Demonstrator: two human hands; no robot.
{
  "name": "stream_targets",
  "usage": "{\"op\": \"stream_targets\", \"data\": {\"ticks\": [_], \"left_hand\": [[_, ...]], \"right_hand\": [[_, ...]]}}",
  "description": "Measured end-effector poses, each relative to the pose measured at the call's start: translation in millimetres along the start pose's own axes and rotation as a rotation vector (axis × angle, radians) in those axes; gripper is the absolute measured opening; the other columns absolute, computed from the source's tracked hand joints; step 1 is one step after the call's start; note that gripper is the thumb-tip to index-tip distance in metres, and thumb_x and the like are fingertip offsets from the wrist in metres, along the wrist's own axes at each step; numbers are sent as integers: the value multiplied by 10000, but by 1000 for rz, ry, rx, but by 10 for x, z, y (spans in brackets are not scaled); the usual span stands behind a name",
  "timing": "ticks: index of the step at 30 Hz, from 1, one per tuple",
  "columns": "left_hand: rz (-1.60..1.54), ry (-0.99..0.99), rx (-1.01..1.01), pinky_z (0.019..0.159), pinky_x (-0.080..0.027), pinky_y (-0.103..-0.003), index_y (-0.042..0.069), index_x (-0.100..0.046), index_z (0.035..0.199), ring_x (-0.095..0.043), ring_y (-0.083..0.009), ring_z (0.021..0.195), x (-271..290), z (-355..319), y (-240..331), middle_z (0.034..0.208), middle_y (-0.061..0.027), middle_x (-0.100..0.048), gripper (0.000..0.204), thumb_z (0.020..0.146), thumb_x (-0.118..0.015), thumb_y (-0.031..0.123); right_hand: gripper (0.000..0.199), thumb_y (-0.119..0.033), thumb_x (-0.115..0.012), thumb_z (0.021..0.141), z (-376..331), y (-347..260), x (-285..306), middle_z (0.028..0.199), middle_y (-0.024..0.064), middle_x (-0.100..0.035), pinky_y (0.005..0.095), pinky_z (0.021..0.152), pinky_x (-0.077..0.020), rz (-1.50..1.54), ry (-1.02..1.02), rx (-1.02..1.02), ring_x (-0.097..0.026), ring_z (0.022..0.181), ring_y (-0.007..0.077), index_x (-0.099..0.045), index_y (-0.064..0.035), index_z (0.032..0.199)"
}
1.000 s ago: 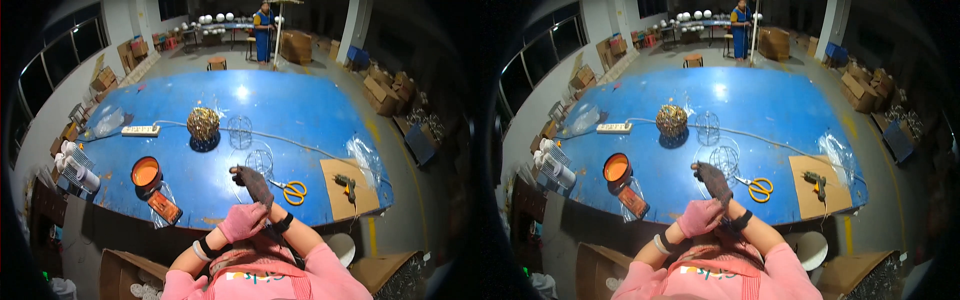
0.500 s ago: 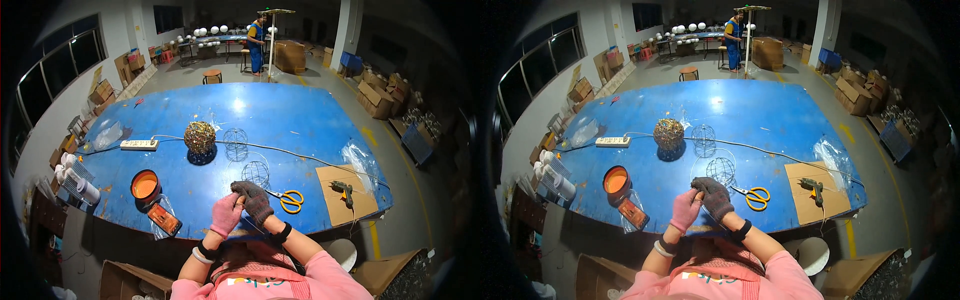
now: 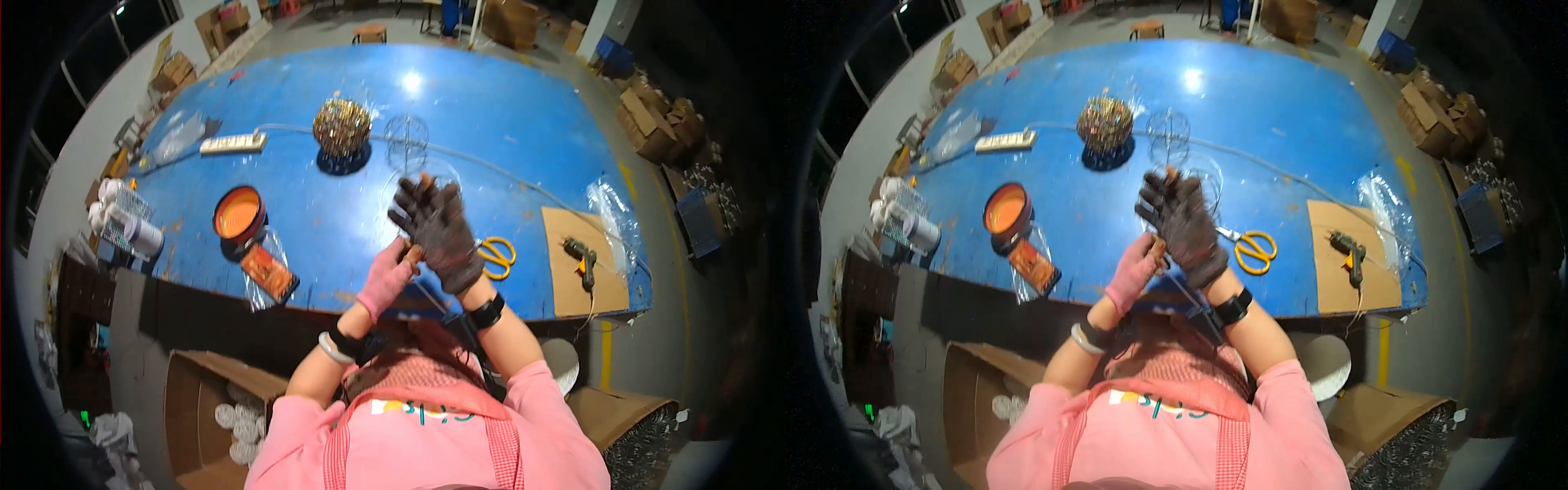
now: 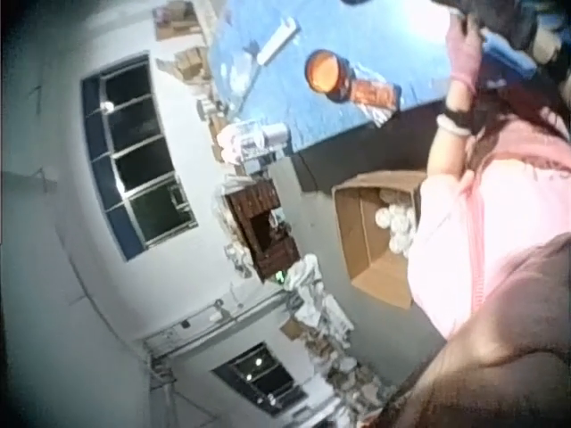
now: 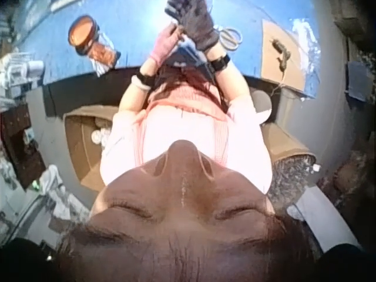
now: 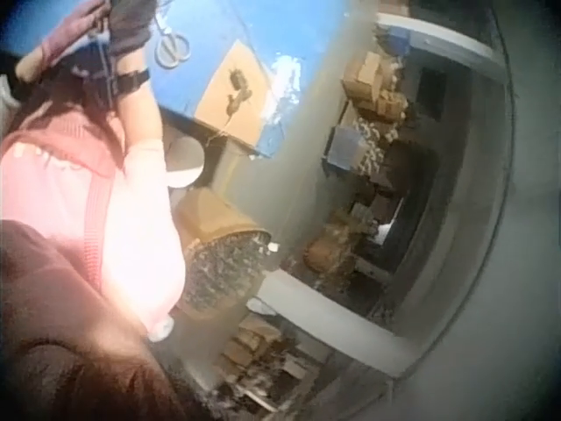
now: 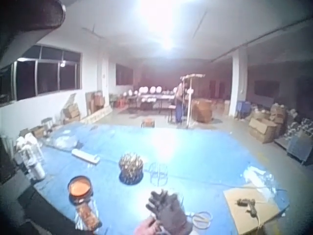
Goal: The recorder is wrapping white string or wire around a spherical metal frame to create a decorative ball.
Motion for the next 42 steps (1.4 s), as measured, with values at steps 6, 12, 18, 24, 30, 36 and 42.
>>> {"op": "stream_targets", "data": {"ticks": [6, 12, 18, 24, 30, 36, 42], "left_hand": [[-169, -159, 17, 695, -499, -268, -3, -593, 1205, -581, -110, 781, -144, -57, -14, 974, -14, -637, 441, 988, -621, 380], [-111, -84, -2, 607, -470, -254, 31, -655, 1100, -527, -68, 668, -268, -192, 40, 778, 25, -608, 255, 982, -637, 256], [20, -364, -20, 633, -434, -251, 8, -626, 1155, -471, -63, 725, -258, -318, 6, 824, 24, -566, 293, 1006, -604, 260], [164, -236, -89, 623, -465, -272, 5, -642, 1025, -532, -91, 663, -185, -275, 147, 728, -28, -597, 198, 987, -597, 194], [314, 13, -31, 658, -477, -249, -4, -652, 1015, -564, -89, 703, 464, -261, 26, 779, -21, -627, 173, 1007, -537, 125], [197, 163, -23, 682, -499, -264, 11, -645, 1075, -585, -112, 724, 527, -182, 43, 839, -71, -656, 205, 961, -474, 17], [449, 86, -182, 786, -534, -346, 31, -663, 1075, -670, -222, 831, 257, -433, 130, 878, -128, -680, 333, 815, -465, -29]], "right_hand": [[549, -526, -520, 980, -44, -31, -246, 1440, 174, -517, 551, 1171, -290, 405, 55, 9, -480, 1332, 350, -579, -101, 1322], [564, -572, -553, 940, -60, -68, -177, 1400, 160, -543, 572, 1162, -279, 403, 41, 66, -475, 1311, 361, -593, -127, 1284], [401, -524, -520, 985, -216, -198, -674, 961, 67, -569, 401, 847, -433, 112, 473, 123, -540, 880, 214, -582, -138, 1071], [350, -473, -497, 1015, -417, -481, -197, 651, -33, -396, 275, 538, -336, -282, 528, 106, -377, 559, 110, -521, -143, 901], [348, -369, -509, 1045, -1192, -1131, 224, 573, -66, -385, 231, 422, -222, -615, 449, 144, -317, 435, 44, -542, -134, 792], [313, -363, -509, 1045, -1292, -1036, 764, 591, -24, -439, 218, 475, -270, -1014, 693, 125, -378, 490, 57, -596, -107, 887], [329, -268, -583, 989, -776, -914, 849, 984, 78, -671, 344, 778, -511, -1518, 568, 139, -631, 839, 192, -583, -44, 1231]]}}
Point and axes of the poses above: each hand's wrist, its own z-axis towards the middle knuckle, its own x-axis out of the back of the hand, y = z × x, the point moved 2 cm from there along z, towards the middle knuckle
